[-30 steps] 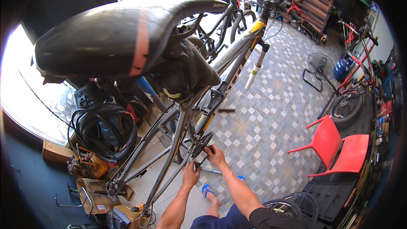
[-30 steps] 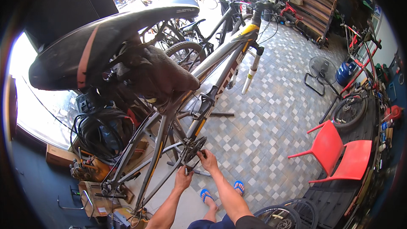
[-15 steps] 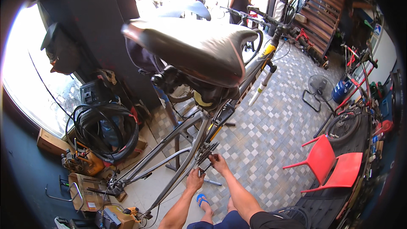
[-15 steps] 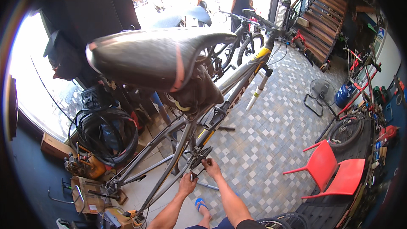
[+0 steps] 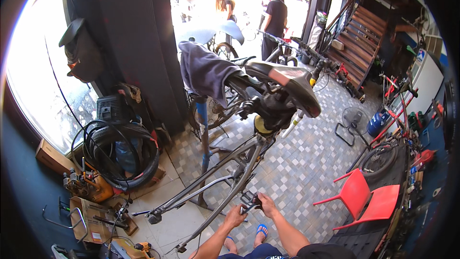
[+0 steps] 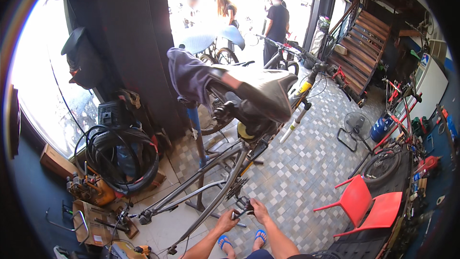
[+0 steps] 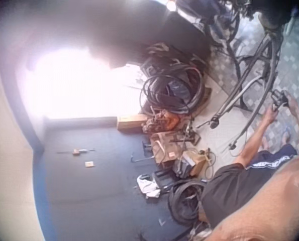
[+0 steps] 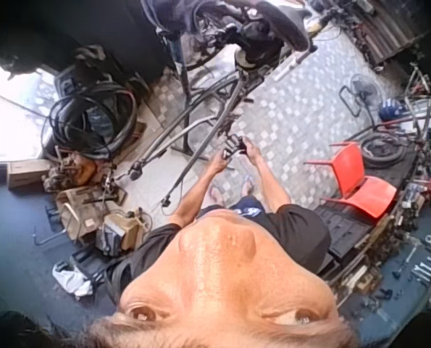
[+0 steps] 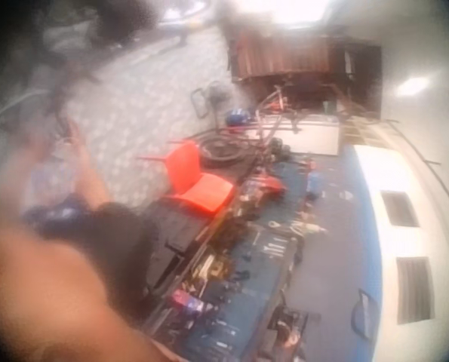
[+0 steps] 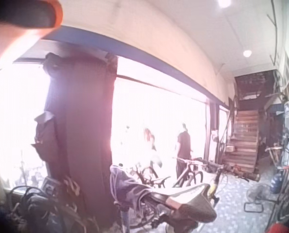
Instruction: The person uses a hex wrench to adjust the crankset and chainring bolts on a bicycle mounted on a repair stand. They rotate the pedals to check alignment and continue tightening bolts on the crankset throughout the clip.
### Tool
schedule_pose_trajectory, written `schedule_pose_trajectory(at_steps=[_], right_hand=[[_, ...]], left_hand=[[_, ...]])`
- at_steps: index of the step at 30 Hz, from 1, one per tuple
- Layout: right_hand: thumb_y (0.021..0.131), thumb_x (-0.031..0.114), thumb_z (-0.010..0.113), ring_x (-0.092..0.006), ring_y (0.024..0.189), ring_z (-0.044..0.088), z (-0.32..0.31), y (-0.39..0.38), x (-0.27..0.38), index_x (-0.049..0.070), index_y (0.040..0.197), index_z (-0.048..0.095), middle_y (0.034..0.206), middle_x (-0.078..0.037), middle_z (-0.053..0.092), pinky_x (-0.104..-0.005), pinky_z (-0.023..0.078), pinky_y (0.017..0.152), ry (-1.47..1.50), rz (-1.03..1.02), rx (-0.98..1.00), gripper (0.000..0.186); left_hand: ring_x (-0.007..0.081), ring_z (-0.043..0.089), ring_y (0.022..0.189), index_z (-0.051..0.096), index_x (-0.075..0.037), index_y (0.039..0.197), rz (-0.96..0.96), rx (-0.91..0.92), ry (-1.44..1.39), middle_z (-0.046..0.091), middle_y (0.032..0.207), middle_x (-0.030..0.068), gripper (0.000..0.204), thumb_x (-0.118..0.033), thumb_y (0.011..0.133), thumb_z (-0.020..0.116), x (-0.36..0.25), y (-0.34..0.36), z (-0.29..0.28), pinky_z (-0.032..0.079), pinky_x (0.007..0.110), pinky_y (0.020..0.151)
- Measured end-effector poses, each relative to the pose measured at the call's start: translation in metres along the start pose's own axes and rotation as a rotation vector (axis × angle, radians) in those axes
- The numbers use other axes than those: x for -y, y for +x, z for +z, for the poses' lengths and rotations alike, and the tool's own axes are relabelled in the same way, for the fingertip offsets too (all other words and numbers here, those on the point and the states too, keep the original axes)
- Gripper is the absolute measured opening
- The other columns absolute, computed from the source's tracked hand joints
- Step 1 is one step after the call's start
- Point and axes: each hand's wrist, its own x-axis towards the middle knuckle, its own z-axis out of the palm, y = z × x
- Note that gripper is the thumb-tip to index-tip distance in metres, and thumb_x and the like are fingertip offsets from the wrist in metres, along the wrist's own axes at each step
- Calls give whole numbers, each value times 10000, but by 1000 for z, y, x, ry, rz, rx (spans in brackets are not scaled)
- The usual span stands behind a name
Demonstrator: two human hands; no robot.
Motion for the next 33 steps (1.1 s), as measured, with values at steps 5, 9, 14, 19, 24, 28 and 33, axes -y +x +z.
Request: schedule_pose_trajectory(at_steps=[5,9,14,19,24,28,33], right_hand=[[1070,395,557,-166,960,693,-16,-65,15,101,1232,628,1054,-37,729,-320,556,755,-98,108,21,343],[1076,406,541,-153,1043,680,-19,-98,13,103,1267,619,1169,-36,730,-316,532,821,-389,80,66,367],[1067,426,561,-110,990,652,-6,-125,15,107,1265,628,1157,2,728,-295,511,792,-479,104,146,381],[1008,450,658,-112,835,641,10,-142,5,83,1193,666,946,8,717,-297,499,714,-769,62,169,411],[921,503,728,-171,728,640,43,-169,-3,79,1076,719,812,-64,700,-339,498,667,-1132,-83,130,451],[895,522,727,-248,753,673,75,-188,-16,95,1091,722,850,-108,724,-374,520,700,-1178,-100,83,470],[902,535,717,-244,765,655,128,-195,-56,79,1087,713,867,-113,713,-382,512,707,-1202,-88,19,493]], left_hand=[[399,647,1100,646,-158,1338,29,235,-119,685,1190,224,518,-472,930,704,-33,-36,4,515,454,919],[395,646,1112,653,-111,1310,43,266,-71,685,1186,227,531,-509,958,649,-29,-61,16,511,466,920],[388,642,1099,646,-90,1306,168,211,-46,685,1181,206,511,-482,978,634,-2,-83,25,505,459,922],[387,626,1135,622,-110,1335,130,258,45,673,1184,198,507,-482,991,613,5,-110,16,500,467,948],[409,617,1136,601,-118,1349,110,334,100,654,1206,202,516,-498,1000,591,13,-151,-5,497,481,943],[415,617,1115,596,-141,1339,256,361,63,661,1168,210,449,-450,1013,579,33,-169,-24,493,486,948],[428,625,1111,472,-215,1469,349,427,22,644,1206,226,495,-419,1030,573,71,-197,-69,497,507,911]])
